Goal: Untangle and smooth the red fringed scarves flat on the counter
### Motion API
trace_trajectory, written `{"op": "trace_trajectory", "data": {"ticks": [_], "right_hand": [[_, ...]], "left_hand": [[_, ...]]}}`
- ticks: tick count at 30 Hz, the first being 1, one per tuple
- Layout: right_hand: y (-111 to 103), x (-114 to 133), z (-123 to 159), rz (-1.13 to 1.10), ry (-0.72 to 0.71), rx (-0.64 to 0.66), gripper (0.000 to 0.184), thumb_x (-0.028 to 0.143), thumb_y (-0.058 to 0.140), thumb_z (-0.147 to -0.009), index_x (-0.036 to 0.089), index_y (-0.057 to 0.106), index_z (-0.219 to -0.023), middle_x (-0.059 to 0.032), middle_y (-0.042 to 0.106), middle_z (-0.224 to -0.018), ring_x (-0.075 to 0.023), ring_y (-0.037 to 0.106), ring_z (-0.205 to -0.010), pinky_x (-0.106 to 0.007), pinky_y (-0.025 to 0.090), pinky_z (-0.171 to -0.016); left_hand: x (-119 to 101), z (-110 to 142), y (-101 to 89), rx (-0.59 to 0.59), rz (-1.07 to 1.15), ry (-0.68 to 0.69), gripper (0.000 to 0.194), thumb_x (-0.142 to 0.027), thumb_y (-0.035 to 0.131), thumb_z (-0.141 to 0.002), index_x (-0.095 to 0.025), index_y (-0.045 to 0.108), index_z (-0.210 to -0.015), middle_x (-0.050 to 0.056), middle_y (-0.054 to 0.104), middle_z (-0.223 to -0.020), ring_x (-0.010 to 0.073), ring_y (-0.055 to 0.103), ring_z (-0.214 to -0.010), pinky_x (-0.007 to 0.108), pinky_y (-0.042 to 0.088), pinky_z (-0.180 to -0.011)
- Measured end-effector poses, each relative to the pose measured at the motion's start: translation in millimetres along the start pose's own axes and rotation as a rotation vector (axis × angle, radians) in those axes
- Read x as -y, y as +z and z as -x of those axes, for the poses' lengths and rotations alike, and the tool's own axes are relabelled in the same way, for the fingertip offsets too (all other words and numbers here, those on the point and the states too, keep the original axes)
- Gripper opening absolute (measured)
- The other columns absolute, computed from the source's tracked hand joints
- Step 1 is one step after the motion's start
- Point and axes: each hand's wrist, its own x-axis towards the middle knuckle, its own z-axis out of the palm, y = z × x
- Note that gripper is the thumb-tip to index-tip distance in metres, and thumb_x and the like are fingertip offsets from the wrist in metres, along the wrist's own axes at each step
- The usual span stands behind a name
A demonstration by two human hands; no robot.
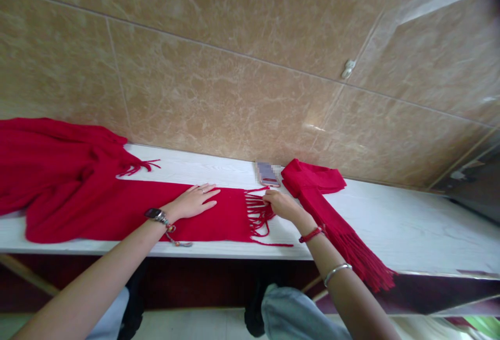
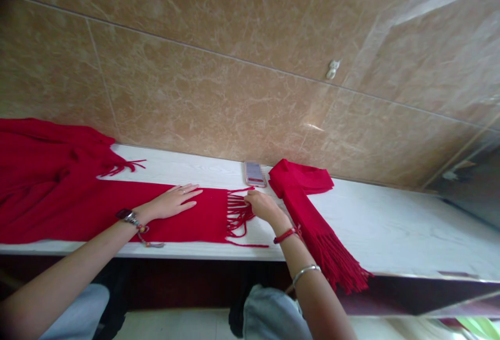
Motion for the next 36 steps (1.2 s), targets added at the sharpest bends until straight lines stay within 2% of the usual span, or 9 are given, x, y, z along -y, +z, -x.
{"op": "trace_trajectory", "data": {"ticks": [4,7,10,15,20,24,28,31,36], "right_hand": [[-3,-28,19,0.052,0.141,0.029,0.027,0.000,0.039,-0.075,0.014,0.063,-0.078,-0.0090,0.063,-0.086,-0.0164,0.058,-0.084,-0.023,0.041,-0.072],[-8,-25,18,0.013,0.146,-0.057,0.032,-0.002,0.037,-0.073,0.015,0.062,-0.083,-0.0085,0.062,-0.093,-0.0157,0.056,-0.089,-0.023,0.041,-0.076],[-12,0,6,-0.121,-0.031,-0.185,0.036,-0.003,0.036,-0.070,0.014,0.060,-0.090,-0.0080,0.060,-0.098,-0.0155,0.053,-0.096,-0.025,0.040,-0.083],[-7,38,-9,-0.185,-0.257,-0.091,0.032,0.001,0.038,-0.068,0.015,0.059,-0.089,-0.0072,0.059,-0.094,-0.0151,0.053,-0.087,-0.025,0.041,-0.078],[-6,11,6,-0.056,-0.114,0.004,0.025,0.004,0.041,-0.071,0.014,0.060,-0.082,-0.0081,0.060,-0.088,-0.0158,0.054,-0.082,-0.025,0.041,-0.073],[-18,-6,26,-0.050,-0.021,-0.041,0.021,0.005,0.042,-0.074,0.015,0.060,-0.074,-0.0082,0.061,-0.083,-0.0163,0.056,-0.081,-0.025,0.042,-0.072],[-28,22,34,-0.303,-0.290,-0.199,0.020,0.010,0.045,-0.075,0.017,0.059,-0.088,-0.0056,0.061,-0.091,-0.0160,0.054,-0.089,-0.028,0.042,-0.081],[-25,44,32,-0.313,-0.415,-0.095,0.021,0.011,0.050,-0.070,0.016,0.059,-0.088,-0.0054,0.062,-0.090,-0.0155,0.054,-0.084,-0.026,0.042,-0.077],[-15,27,37,-0.106,-0.252,0.007,0.029,0.007,0.046,-0.065,0.015,0.061,-0.089,-0.0077,0.063,-0.090,-0.0174,0.056,-0.083,-0.026,0.041,-0.071]], "left_hand": [[1,-2,2.0,-0.021,0.008,0.005,0.049,-0.047,0.028,-0.090,-0.026,0.035,-0.134,0.003,0.030,-0.142,0.0196,0.025,-0.130,0.036,0.019,-0.105],[2,-4,3.2,-0.035,0.010,0.004,0.049,-0.047,0.030,-0.089,-0.026,0.036,-0.133,0.003,0.031,-0.142,0.0197,0.026,-0.130,0.036,0.020,-0.105],[2,-3,3.1,-0.031,0.006,-0.003,0.049,-0.047,0.030,-0.089,-0.027,0.036,-0.133,0.003,0.031,-0.142,0.0191,0.026,-0.130,0.035,0.019,-0.105],[-3,0,-0.9,-0.011,0.009,-0.028,0.049,-0.047,0.029,-0.090,-0.027,0.035,-0.134,0.003,0.029,-0.143,0.0177,0.024,-0.131,0.034,0.018,-0.106],[-6,2,-3.7,0.000,0.010,-0.038,0.049,-0.046,0.029,-0.090,-0.026,0.035,-0.134,0.004,0.029,-0.142,0.0175,0.024,-0.131,0.034,0.018,-0.106],[-3,1,-2.4,-0.020,0.014,-0.016,0.049,-0.047,0.029,-0.089,-0.026,0.036,-0.133,0.004,0.030,-0.142,0.0184,0.025,-0.130,0.035,0.019,-0.105],[-2,-1,-0.8,-0.032,0.021,-0.002,0.049,-0.047,0.029,-0.089,-0.026,0.038,-0.132,0.003,0.031,-0.141,0.0195,0.026,-0.130,0.036,0.019,-0.105],[-2,0,-1.1,-0.030,0.013,-0.014,0.049,-0.048,0.029,-0.089,-0.027,0.037,-0.133,0.003,0.031,-0.142,0.0197,0.026,-0.130,0.037,0.019,-0.105],[-4,1,-2.8,-0.028,0.018,-0.012,0.052,-0.050,0.027,-0.089,-0.025,0.036,-0.134,0.004,0.031,-0.142,0.0194,0.025,-0.130,0.035,0.019,-0.106]]}}
